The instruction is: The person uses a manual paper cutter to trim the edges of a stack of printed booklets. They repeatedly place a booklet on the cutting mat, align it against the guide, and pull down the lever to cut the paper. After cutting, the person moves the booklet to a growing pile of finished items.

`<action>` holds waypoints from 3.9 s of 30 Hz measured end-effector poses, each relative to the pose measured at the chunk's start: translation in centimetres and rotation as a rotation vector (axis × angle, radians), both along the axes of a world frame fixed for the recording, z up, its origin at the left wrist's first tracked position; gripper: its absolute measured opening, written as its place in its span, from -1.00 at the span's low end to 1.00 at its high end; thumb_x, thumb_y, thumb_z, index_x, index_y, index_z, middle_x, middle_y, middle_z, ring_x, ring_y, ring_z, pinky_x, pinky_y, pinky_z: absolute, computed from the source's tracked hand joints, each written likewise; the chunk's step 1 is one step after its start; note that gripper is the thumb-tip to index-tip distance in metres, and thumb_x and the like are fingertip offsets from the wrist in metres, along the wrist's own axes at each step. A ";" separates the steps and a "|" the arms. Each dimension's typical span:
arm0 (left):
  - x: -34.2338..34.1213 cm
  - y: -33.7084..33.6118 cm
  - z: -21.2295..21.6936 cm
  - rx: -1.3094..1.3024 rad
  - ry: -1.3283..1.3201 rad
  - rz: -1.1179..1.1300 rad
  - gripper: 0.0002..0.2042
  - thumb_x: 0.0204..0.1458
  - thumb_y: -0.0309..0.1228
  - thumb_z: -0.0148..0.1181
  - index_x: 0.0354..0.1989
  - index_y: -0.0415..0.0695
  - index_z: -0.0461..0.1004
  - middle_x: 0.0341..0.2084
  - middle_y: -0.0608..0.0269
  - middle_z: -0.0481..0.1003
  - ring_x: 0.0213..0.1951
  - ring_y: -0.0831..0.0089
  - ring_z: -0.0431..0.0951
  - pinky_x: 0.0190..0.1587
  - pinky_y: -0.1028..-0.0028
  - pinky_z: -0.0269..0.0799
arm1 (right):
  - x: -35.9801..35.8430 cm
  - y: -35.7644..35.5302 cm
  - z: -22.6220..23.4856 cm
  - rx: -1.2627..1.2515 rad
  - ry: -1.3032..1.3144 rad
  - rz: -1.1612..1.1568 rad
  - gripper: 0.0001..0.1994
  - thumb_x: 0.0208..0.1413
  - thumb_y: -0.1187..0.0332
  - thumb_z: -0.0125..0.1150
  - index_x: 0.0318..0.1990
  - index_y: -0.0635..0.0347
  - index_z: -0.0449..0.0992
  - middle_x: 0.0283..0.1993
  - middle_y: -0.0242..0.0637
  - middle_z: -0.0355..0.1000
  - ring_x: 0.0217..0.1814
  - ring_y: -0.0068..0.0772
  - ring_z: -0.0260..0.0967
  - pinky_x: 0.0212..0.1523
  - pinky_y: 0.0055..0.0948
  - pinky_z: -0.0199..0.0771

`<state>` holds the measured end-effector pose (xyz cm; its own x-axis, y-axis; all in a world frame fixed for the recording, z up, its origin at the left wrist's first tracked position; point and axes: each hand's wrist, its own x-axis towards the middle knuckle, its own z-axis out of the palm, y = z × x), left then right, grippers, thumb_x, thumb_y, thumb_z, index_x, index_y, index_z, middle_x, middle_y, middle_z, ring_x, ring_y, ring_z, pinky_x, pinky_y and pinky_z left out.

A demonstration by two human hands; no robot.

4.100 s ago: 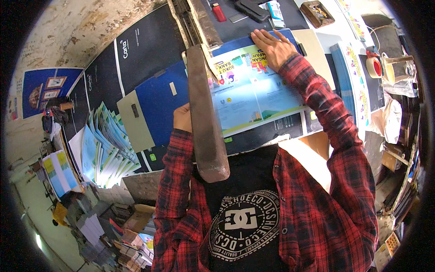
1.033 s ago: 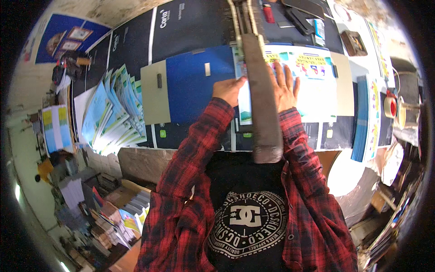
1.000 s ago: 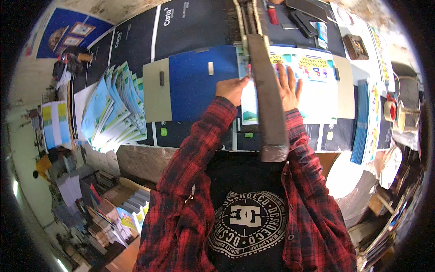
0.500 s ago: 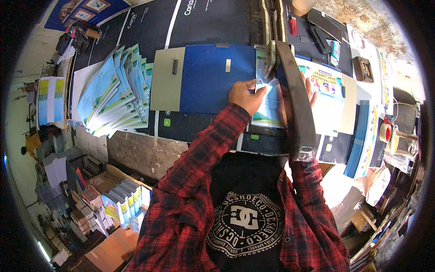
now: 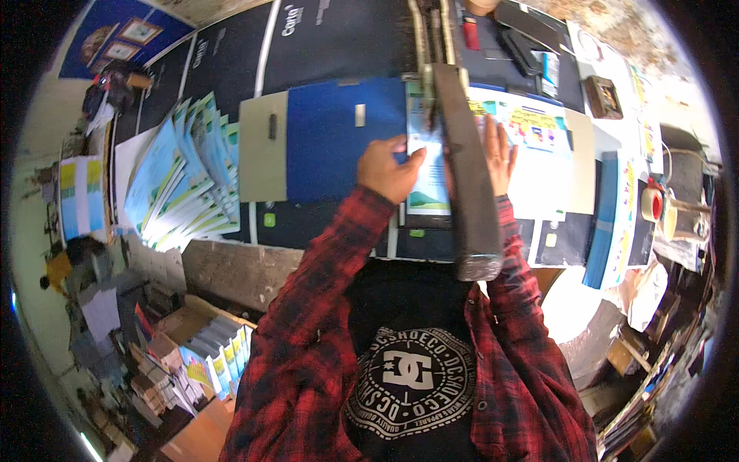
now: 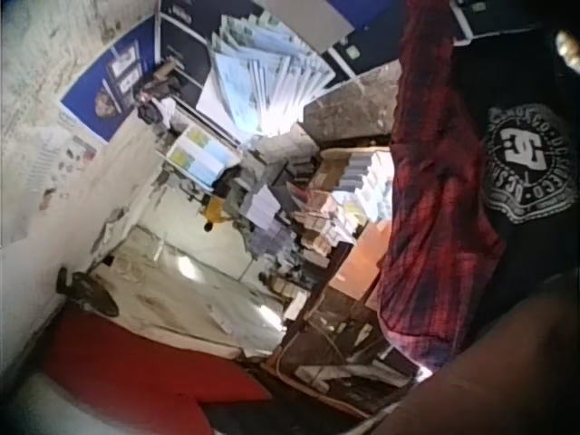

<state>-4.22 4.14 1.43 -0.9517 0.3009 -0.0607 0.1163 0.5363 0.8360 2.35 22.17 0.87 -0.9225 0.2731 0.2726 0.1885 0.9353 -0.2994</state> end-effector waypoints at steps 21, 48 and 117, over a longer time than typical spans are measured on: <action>0.9 0.6 1.7 0.235 -0.200 -0.001 -0.68 0.10 -0.44 0.25 0.03 -0.25 0.55 -0.27 0.14 0.64 -0.36 0.58 0.58 -0.33 0.57 0.48 | 0.9 2.6 0.6 -0.041 -0.051 -0.130 -0.33 0.16 -0.18 0.10 0.35 -0.09 0.29 0.47 -0.07 0.05 0.53 0.09 -0.13 0.43 0.29 -0.27; 0.9 -0.3 2.2 0.203 -0.290 0.026 -0.70 0.10 -0.44 0.27 -0.05 -0.38 0.55 -0.35 0.14 0.63 -0.28 0.56 0.58 -0.25 0.53 0.49 | 3.4 10.0 0.7 0.107 0.004 -0.540 -0.24 -0.09 -0.27 0.33 0.26 -0.17 0.41 0.33 -0.12 0.21 0.38 0.04 0.08 0.26 0.17 -0.01; 1.7 -2.5 -1.7 -0.302 0.693 -0.323 -0.52 0.12 -0.14 0.13 0.13 -0.20 0.42 0.19 0.17 0.34 0.24 0.14 0.28 0.27 -0.11 0.06 | 1.9 5.0 -3.3 -0.116 0.175 0.110 -0.43 0.16 0.11 0.12 0.36 -0.09 0.32 0.45 0.02 0.10 0.49 0.13 0.02 0.38 0.02 0.08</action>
<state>-2.49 1.66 -0.27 -0.6723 0.6311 0.3869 0.7402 0.5784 0.3427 4.29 27.20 -2.44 -0.8898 0.2123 0.4041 0.0228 0.9048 -0.4252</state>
